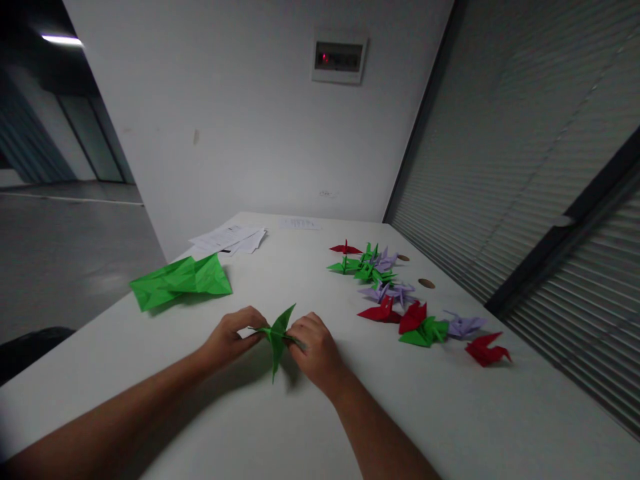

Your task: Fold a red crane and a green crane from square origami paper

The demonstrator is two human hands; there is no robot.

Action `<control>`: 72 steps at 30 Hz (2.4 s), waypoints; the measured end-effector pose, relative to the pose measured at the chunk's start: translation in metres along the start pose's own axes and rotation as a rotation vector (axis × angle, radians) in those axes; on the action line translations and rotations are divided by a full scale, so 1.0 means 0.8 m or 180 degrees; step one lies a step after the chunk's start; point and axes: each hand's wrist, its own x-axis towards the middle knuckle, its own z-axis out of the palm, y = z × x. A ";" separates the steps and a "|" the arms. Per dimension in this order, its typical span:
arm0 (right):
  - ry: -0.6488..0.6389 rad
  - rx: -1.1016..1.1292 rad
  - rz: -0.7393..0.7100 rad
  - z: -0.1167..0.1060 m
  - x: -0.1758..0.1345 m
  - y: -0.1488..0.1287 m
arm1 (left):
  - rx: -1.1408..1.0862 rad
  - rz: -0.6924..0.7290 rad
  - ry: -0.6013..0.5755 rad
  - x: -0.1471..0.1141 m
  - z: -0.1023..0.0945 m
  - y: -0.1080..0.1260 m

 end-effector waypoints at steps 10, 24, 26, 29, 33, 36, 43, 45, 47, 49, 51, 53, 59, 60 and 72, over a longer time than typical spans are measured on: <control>-0.0302 0.0255 0.0328 0.010 -0.002 -0.005 | -0.0160 -0.0567 -0.0248 -0.005 0.011 -0.001; -0.0085 0.0540 0.0649 0.004 0.009 -0.032 | -0.0571 -0.0894 -0.0112 -0.001 0.012 0.019; -0.0050 0.0534 0.0676 0.005 0.008 -0.031 | -0.0585 -0.0956 -0.0103 -0.001 0.013 0.020; 0.0007 0.0540 0.0796 0.008 0.007 -0.028 | -0.0658 -0.1070 -0.0079 -0.001 0.014 0.020; 0.0093 0.0415 0.1072 0.011 0.005 -0.025 | -0.1021 -0.1299 -0.0070 -0.002 0.017 0.016; 0.0150 0.0253 0.1216 0.012 0.005 -0.023 | -0.1470 -0.1481 -0.0161 -0.003 0.018 0.013; 0.0248 0.0294 0.1424 0.012 0.004 -0.017 | -0.2261 -0.1881 -0.0167 -0.003 0.016 0.016; 0.0094 0.0431 0.1428 0.013 0.004 -0.016 | -0.2379 -0.1899 -0.0280 -0.003 0.018 0.016; -0.0018 0.0447 0.1441 0.015 0.004 -0.016 | -0.2363 -0.1934 -0.0414 -0.003 0.021 0.015; -0.0059 0.0345 0.1495 0.015 0.004 -0.015 | -0.2176 -0.1980 -0.0427 -0.002 0.023 0.012; -0.0077 0.0264 0.1610 0.015 0.003 -0.015 | -0.1971 -0.2043 -0.0371 0.000 0.024 0.009; -0.0090 0.0294 0.1755 0.015 0.002 -0.013 | -0.1869 -0.2129 -0.0312 0.002 0.023 0.008; 0.0163 0.0861 0.2024 0.017 0.000 -0.007 | -0.1860 -0.2391 -0.0134 0.003 0.020 0.004; 0.0215 0.0948 0.2087 0.018 0.000 -0.005 | -0.1884 -0.2404 -0.0109 0.003 0.021 0.002; 0.0538 0.1982 0.2677 0.019 -0.008 0.030 | -0.1793 -0.2726 0.0216 0.003 0.014 -0.014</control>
